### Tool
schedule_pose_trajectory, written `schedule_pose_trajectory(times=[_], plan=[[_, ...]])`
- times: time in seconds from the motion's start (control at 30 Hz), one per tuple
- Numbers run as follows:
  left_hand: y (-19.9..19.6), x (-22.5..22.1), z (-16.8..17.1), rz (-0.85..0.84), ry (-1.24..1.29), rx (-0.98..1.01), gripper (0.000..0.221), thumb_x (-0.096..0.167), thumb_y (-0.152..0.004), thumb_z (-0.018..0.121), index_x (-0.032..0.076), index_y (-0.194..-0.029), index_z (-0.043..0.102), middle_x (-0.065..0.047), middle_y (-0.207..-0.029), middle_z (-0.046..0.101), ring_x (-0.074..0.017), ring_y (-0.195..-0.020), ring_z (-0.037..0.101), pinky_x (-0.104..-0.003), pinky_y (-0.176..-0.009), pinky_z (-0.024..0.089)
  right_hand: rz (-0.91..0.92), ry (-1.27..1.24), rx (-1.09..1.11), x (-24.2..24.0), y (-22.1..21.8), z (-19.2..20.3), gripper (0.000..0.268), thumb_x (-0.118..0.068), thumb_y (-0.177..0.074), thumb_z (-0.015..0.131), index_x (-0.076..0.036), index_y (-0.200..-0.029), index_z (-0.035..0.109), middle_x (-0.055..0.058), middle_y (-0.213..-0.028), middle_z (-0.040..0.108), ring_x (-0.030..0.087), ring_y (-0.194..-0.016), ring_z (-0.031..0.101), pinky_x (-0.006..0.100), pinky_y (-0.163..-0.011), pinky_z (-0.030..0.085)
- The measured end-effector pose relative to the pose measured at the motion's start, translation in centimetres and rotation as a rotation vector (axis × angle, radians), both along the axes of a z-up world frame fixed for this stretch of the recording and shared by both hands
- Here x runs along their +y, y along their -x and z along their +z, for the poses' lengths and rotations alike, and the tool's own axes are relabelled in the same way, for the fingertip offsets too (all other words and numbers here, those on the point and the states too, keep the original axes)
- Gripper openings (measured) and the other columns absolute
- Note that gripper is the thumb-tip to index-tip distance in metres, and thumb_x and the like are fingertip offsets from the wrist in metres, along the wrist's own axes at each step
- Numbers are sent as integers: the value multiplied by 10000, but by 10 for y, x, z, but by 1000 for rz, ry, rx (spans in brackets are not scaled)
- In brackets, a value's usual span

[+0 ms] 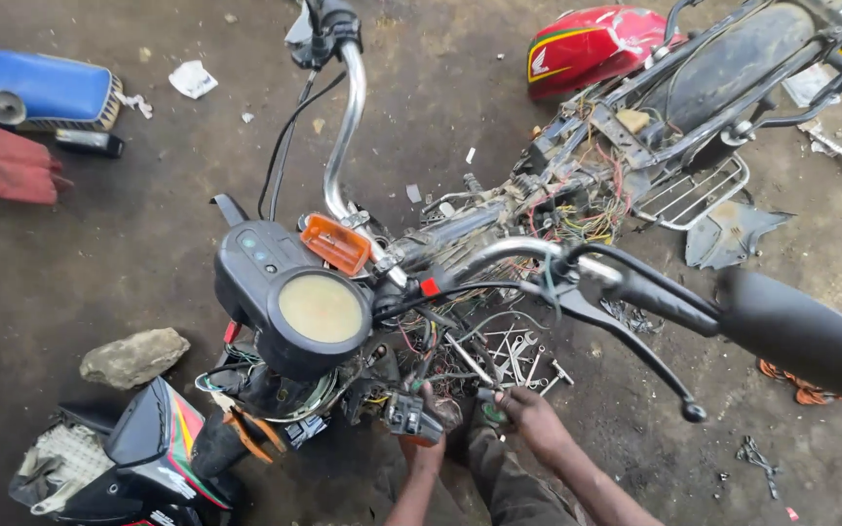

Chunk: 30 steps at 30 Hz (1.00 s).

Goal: Repairing the electrical wiring harness of a motorcycle by stripping and connecting wires near the instrument cluster.

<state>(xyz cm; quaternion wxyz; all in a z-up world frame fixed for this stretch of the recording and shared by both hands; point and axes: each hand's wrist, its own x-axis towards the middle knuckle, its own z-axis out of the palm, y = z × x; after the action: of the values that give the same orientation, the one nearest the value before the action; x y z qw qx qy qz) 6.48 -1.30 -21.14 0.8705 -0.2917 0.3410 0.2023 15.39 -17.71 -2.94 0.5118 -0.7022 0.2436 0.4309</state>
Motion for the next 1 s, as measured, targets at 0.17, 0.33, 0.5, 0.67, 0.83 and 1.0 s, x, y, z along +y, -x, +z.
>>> schedule_pose_trajectory(times=[0.17, 0.33, 0.5, 0.67, 0.83, 1.0], plan=[[-80, 51, -41, -196, -2316, 723, 338, 231, -995, 659, -42, -1191, 626, -85, -783, 641, -156, -573, 580, -309, -488, 482, -470, -433, 4, 24, -30, -43, 79, -123, -1007, 568, -98, -948, 614, 83, -874, 668, 233, -750, 621, 403, -577, 471], [-89, 51, -22, -490, -2287, 1003, 290, 335, -950, 687, 63, -860, 730, -140, -763, 726, -336, -637, 649, -439, -593, 498, -523, -485, 25, 62, -44, -82, 84, -57, -947, 552, -34, -907, 622, 159, -859, 711, 232, -683, 632, 333, -540, 468], [-87, 61, 48, -195, -2098, 763, 180, 258, -889, 725, 106, -817, 792, -17, -633, 738, -193, -537, 705, -213, -528, 533, 370, -180, -679, 78, -39, -123, 244, 42, -853, 649, -6, -1088, 698, 286, -1003, 684, 426, -1049, 656, 482, -799, 563], [-58, 34, 88, -614, -1603, 653, 134, 116, -1012, 609, 27, -1025, 709, -168, -923, 689, -265, -918, 718, -366, -754, 609, 509, -173, -760, 108, -70, -29, 218, 4, -817, 681, -37, -987, 811, 198, -934, 761, 343, -937, 724, 414, -889, 578], [-53, 37, 100, -719, -1186, 503, 156, 127, -1015, 622, 12, -1092, 694, -197, -1027, 755, -232, -999, 692, -358, -873, 580, 154, -253, -377, 115, -66, -5, 191, -81, -890, 675, -28, -1038, 783, 140, -965, 793, 205, -982, 671, 428, -933, 535], [-43, 27, 73, -738, -1169, 458, 144, 132, -994, 653, 18, -1063, 708, -191, -993, 775, -246, -994, 715, -362, -844, 580, 291, -136, -341, 92, -81, -2, 205, -191, -875, 719, -106, -1055, 771, 73, -937, 797, 206, -914, 683, 439, -853, 536]])
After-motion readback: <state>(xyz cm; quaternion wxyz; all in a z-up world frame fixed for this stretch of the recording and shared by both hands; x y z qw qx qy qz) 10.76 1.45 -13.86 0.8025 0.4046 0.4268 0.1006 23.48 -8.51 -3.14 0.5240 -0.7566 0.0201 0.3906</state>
